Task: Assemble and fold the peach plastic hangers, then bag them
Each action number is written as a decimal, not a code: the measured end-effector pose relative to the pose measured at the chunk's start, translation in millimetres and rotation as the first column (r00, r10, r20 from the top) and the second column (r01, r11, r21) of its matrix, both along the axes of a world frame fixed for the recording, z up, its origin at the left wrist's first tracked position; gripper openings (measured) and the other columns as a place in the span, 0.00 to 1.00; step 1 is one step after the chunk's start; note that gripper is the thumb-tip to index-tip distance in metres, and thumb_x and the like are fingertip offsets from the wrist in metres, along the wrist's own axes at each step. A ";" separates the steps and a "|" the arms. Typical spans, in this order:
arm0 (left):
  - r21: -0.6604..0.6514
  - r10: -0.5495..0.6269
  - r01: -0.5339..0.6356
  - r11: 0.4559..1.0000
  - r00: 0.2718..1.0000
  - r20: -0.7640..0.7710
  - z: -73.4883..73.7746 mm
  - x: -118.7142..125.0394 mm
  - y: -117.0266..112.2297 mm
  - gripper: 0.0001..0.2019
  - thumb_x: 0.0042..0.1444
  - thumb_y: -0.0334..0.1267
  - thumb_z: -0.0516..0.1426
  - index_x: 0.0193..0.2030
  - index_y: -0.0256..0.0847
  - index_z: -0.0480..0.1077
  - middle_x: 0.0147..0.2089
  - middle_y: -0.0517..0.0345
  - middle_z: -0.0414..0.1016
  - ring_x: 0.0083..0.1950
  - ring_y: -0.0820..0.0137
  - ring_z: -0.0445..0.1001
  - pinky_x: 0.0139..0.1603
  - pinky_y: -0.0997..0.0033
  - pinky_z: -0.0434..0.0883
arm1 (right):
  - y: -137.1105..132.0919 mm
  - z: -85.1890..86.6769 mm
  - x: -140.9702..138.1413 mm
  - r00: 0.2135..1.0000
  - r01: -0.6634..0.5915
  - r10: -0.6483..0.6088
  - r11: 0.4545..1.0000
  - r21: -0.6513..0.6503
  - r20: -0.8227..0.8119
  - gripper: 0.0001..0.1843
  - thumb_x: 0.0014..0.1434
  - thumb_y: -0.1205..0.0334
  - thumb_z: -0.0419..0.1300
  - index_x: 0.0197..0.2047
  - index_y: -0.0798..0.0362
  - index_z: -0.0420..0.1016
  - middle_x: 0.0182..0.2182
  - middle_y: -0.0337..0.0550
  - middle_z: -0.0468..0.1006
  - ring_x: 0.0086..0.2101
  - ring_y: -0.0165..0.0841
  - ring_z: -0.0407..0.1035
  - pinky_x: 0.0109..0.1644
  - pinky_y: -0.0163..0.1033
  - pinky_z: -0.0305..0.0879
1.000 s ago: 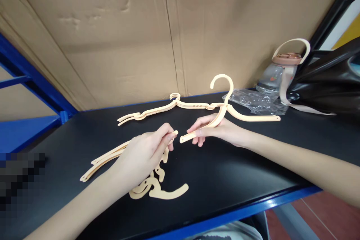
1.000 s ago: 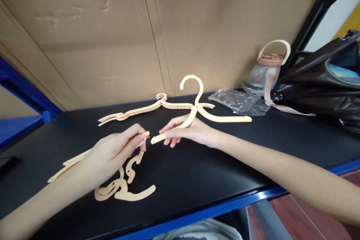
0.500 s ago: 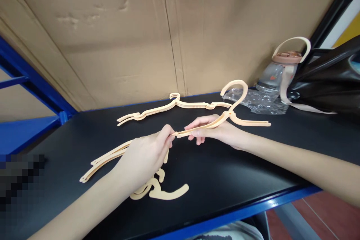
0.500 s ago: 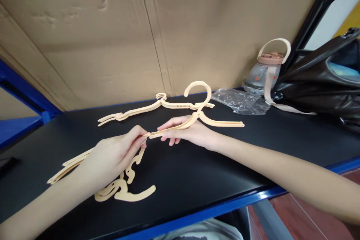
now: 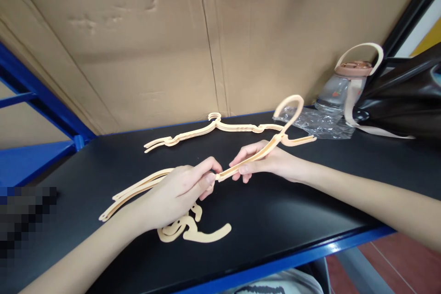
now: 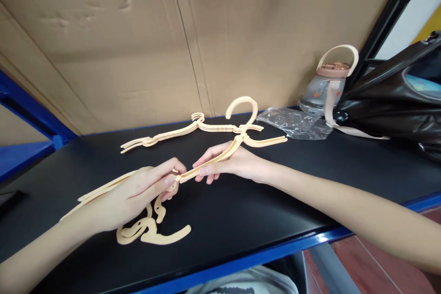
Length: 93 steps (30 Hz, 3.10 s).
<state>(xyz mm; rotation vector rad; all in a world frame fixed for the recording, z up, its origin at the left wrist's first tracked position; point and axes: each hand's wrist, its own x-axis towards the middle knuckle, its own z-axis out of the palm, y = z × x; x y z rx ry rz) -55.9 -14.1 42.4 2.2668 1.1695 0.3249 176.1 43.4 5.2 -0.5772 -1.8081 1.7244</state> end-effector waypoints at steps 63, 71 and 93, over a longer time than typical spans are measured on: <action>-0.557 0.028 0.164 0.814 0.947 0.319 -4.7 6.3 -0.4 0.16 0.66 0.48 0.45 0.40 0.38 0.67 0.24 0.67 0.57 0.25 0.76 0.55 0.26 0.76 0.57 | -7.1 1.4 -2.4 0.998 -0.058 0.053 0.988 -0.141 -0.036 0.11 0.57 0.59 0.64 0.41 0.57 0.77 0.31 0.42 0.81 0.31 0.28 0.75 0.38 0.34 0.70; -0.364 0.131 -0.042 0.930 0.966 0.223 -18.5 16.3 -6.4 0.18 0.66 0.50 0.42 0.37 0.40 0.64 0.27 0.64 0.61 0.28 0.74 0.60 0.26 0.74 0.60 | -14.3 3.4 -11.9 0.996 0.072 -0.064 0.987 -0.144 0.061 0.13 0.54 0.56 0.66 0.36 0.58 0.74 0.26 0.41 0.80 0.27 0.29 0.74 0.34 0.35 0.70; 0.073 0.024 -0.007 0.997 0.973 -0.229 -17.2 19.8 -1.7 0.17 0.66 0.41 0.41 0.31 0.42 0.65 0.29 0.62 0.73 0.29 0.71 0.69 0.32 0.72 0.61 | -18.1 -2.6 -20.9 0.989 0.138 -0.123 0.971 -0.193 0.087 0.04 0.51 0.67 0.62 0.30 0.56 0.69 0.21 0.36 0.75 0.22 0.25 0.70 0.29 0.32 0.68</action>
